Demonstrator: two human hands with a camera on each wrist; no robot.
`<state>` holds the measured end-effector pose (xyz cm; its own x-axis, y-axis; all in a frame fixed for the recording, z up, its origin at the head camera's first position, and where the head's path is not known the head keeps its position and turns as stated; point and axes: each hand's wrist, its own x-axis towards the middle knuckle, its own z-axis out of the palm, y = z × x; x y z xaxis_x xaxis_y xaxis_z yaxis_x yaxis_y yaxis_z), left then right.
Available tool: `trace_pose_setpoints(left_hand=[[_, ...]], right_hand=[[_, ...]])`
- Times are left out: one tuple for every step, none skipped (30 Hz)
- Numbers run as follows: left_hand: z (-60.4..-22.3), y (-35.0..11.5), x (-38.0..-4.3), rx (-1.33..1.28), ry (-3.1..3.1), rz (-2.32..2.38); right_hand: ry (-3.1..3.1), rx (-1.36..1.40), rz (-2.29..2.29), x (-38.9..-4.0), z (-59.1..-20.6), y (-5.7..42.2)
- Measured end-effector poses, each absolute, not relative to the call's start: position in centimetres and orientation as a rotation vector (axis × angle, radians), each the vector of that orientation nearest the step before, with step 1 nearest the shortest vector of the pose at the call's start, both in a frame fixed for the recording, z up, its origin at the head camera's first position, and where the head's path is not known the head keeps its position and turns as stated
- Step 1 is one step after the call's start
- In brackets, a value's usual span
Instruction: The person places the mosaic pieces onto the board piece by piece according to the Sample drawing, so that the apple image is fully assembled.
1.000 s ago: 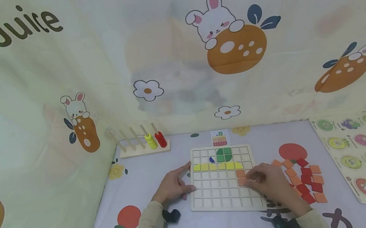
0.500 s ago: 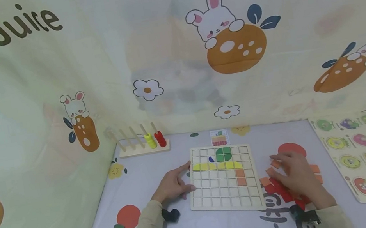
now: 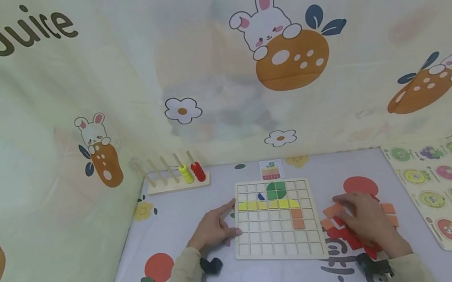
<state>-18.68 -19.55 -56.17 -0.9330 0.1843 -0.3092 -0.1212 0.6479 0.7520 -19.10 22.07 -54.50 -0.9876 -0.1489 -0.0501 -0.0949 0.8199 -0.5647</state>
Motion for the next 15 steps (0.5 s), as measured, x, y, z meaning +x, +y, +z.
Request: trace_pose_setpoints(left_hand=[[-56.2,-19.6,-18.7,0.052,2.51,1.183],[-56.2,-19.6,-18.7,0.055,2.511,1.182],[-56.1,-19.6,-18.7,0.058,2.512,1.181],[-56.1,-19.6,-18.7,0.06,2.513,1.181],[-56.2,-19.6,-18.7,0.062,2.515,1.181],[-56.2,-19.6,-18.7,0.064,2.516,1.181],[-56.2,-19.6,-18.7,0.065,2.517,1.181],[-56.2,-19.6,-18.7,0.065,2.518,1.181],[-56.2,-19.6,-18.7,0.065,2.518,1.182],[-56.3,-19.6,-18.7,0.062,2.518,1.184],[-56.3,-19.6,-18.7,0.059,2.517,1.184],[-56.3,-19.5,-18.7,0.057,2.516,1.187],[-56.3,-19.5,-18.7,0.054,2.515,1.189],[-56.2,-19.5,-18.7,0.052,2.513,1.191],[-56.2,-19.5,-18.7,0.052,2.513,1.192]], right_hand=[[2.908,-0.202,-0.901,-19.1,-54.6,22.0],[2.907,-0.202,-0.909,-19.1,-54.6,21.9],[2.906,-0.2,-0.917,-19.0,-54.7,21.8],[2.905,-0.204,-0.928,-19.0,-54.7,21.6],[2.904,-0.204,-0.936,-19.0,-54.8,21.4],[2.913,-0.214,-0.934,-19.0,-54.9,21.3],[2.921,-0.217,-0.931,-19.0,-55.0,21.1],[2.928,-0.213,-0.927,-19.0,-55.0,20.9],[2.935,-0.212,-0.919,-19.0,-55.0,20.8],[2.938,-0.208,-0.912,-19.1,-55.0,20.7],[2.94,-0.2,-0.901,-19.1,-55.0,20.6],[2.939,-0.191,-0.893,-19.1,-54.9,20.6],[2.934,-0.177,-0.887,-19.1,-54.8,20.5],[2.926,-0.165,-0.885,-19.1,-54.7,20.5],[2.916,-0.153,-0.886,-19.2,-54.7,20.5]])
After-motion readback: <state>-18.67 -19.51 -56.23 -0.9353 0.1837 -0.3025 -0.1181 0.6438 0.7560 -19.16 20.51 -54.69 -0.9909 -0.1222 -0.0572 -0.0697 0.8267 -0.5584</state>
